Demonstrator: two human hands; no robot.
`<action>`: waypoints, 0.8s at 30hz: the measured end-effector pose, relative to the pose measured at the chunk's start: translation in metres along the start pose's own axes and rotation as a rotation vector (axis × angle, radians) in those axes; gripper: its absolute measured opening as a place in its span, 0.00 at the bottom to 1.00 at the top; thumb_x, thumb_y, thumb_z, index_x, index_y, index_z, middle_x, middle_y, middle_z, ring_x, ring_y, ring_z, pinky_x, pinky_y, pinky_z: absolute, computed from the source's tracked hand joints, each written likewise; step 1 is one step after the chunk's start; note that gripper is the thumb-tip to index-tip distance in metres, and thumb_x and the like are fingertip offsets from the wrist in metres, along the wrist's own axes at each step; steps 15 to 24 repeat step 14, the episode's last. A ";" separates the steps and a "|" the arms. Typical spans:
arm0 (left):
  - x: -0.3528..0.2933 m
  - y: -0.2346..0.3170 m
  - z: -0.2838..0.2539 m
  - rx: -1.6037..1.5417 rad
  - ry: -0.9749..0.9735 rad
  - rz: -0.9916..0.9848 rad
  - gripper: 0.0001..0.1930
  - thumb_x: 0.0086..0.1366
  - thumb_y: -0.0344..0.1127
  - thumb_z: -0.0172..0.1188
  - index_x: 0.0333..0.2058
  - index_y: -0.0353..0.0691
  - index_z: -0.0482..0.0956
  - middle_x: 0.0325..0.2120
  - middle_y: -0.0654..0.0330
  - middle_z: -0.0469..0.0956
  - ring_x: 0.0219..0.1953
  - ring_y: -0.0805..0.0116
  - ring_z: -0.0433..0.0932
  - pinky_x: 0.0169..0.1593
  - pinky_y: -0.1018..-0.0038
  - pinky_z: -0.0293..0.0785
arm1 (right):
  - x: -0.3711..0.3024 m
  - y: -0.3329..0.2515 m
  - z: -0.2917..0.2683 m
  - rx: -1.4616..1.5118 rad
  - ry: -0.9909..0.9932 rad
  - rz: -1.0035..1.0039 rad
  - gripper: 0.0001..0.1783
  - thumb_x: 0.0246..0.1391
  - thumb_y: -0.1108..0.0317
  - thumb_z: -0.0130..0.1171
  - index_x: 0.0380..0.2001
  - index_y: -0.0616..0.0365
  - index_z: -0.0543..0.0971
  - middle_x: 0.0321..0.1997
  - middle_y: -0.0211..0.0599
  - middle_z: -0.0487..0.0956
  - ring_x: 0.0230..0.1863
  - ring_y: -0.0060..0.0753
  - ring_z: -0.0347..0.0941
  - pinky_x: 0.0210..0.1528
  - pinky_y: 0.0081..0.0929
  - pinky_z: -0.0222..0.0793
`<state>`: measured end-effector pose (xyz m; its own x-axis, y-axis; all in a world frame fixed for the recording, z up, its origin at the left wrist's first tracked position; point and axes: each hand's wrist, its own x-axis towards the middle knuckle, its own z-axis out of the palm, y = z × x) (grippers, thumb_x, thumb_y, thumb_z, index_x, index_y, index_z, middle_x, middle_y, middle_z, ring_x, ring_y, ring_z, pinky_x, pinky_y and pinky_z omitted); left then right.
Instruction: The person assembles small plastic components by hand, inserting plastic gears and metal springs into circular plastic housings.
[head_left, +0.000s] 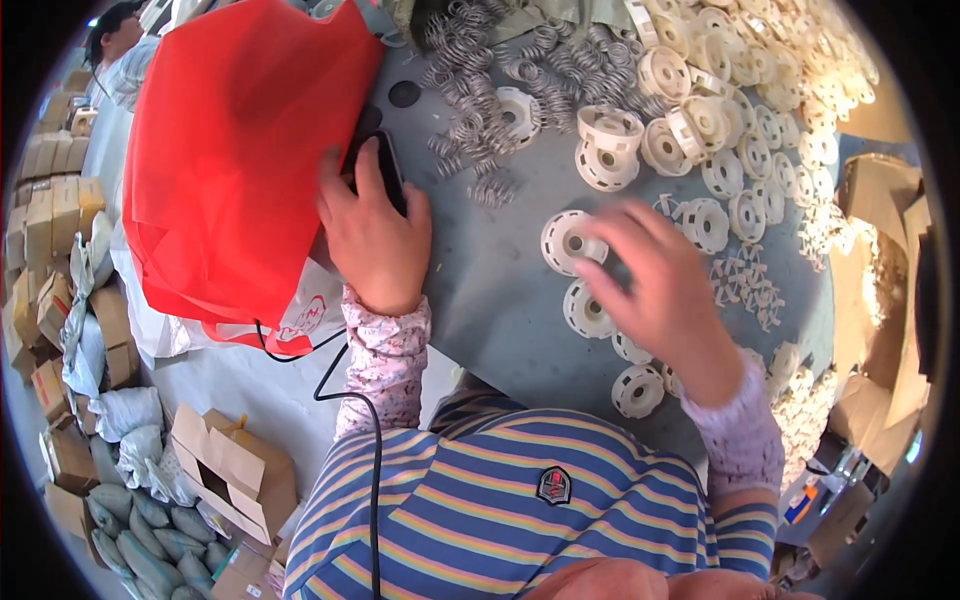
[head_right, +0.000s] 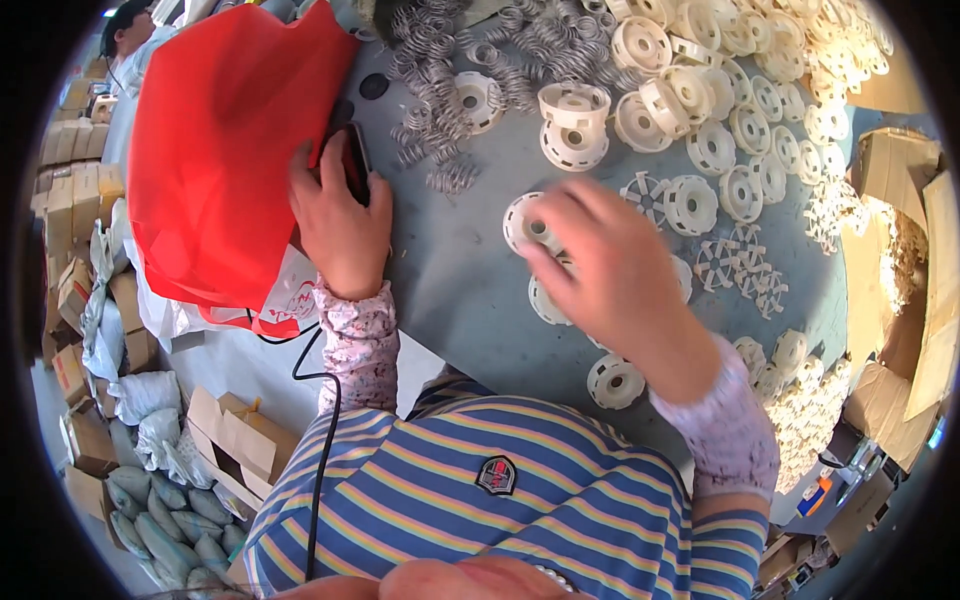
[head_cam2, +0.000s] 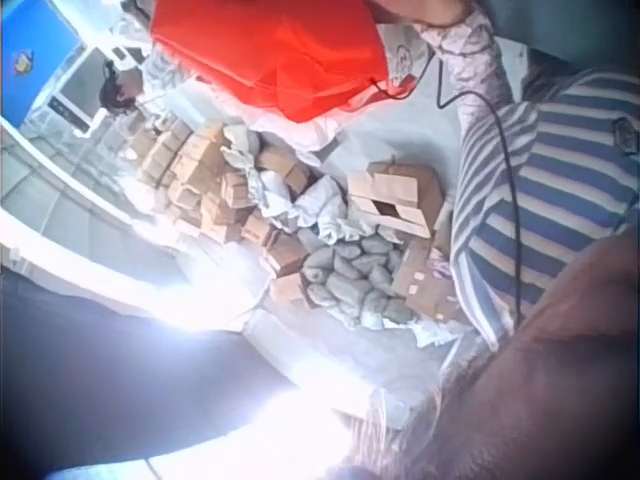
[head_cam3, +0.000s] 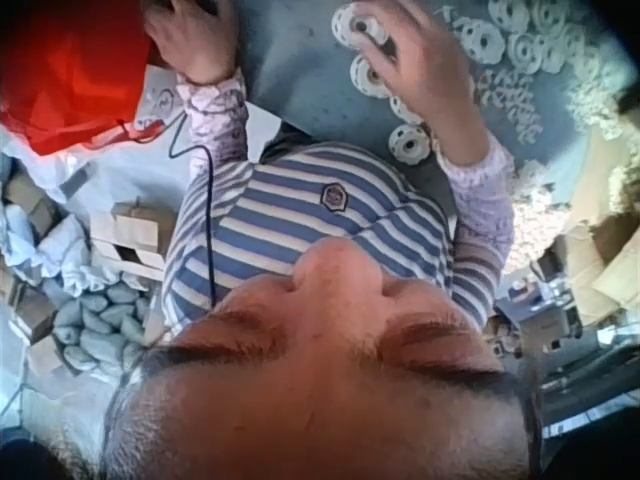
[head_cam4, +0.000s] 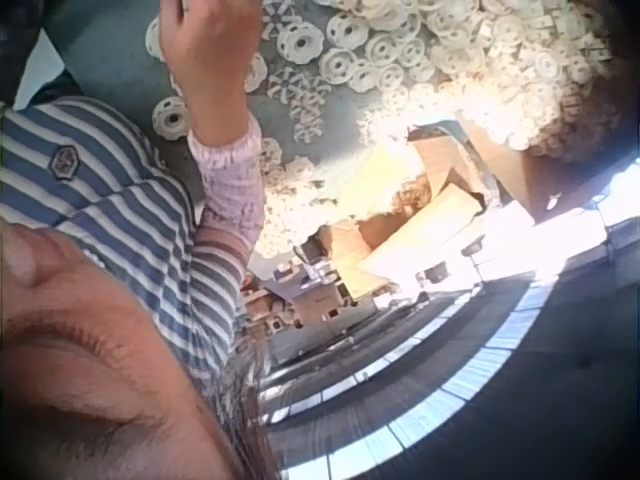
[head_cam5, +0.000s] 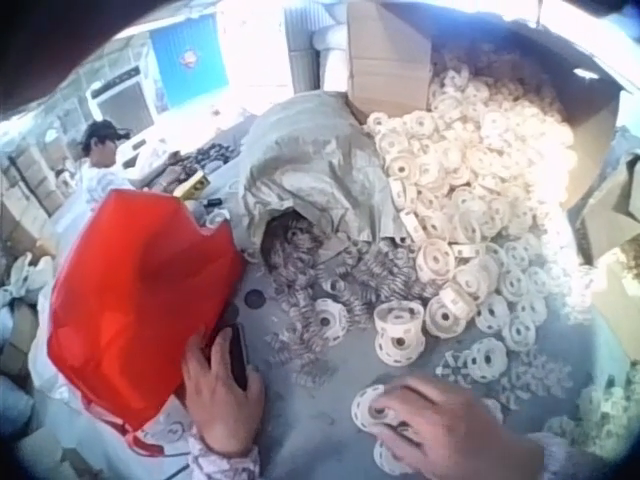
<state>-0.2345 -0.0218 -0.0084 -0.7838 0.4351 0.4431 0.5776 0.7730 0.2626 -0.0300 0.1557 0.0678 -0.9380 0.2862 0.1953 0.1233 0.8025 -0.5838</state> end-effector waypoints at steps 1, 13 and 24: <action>0.001 0.004 -0.003 -0.070 -0.035 -0.011 0.33 0.57 0.32 0.67 0.65 0.42 0.78 0.68 0.39 0.67 0.59 0.38 0.75 0.61 0.52 0.77 | 0.019 -0.002 0.017 0.050 -0.043 0.023 0.18 0.57 0.67 0.73 0.49 0.57 0.82 0.47 0.43 0.80 0.45 0.51 0.82 0.46 0.43 0.80; -0.060 0.042 -0.063 -1.104 -0.508 0.263 0.34 0.60 0.39 0.80 0.64 0.42 0.81 0.69 0.46 0.68 0.71 0.42 0.68 0.72 0.47 0.65 | 0.006 0.007 -0.001 0.770 -0.350 0.384 0.20 0.63 0.73 0.69 0.58 0.54 0.83 0.51 0.36 0.86 0.51 0.28 0.85 0.49 0.29 0.83; -0.059 0.041 -0.065 -1.097 -0.504 0.257 0.34 0.60 0.39 0.80 0.64 0.42 0.81 0.69 0.46 0.68 0.71 0.42 0.68 0.72 0.47 0.65 | -0.011 0.010 -0.009 1.005 -0.396 0.516 0.20 0.66 0.74 0.66 0.60 0.52 0.84 0.55 0.35 0.87 0.56 0.27 0.84 0.53 0.27 0.83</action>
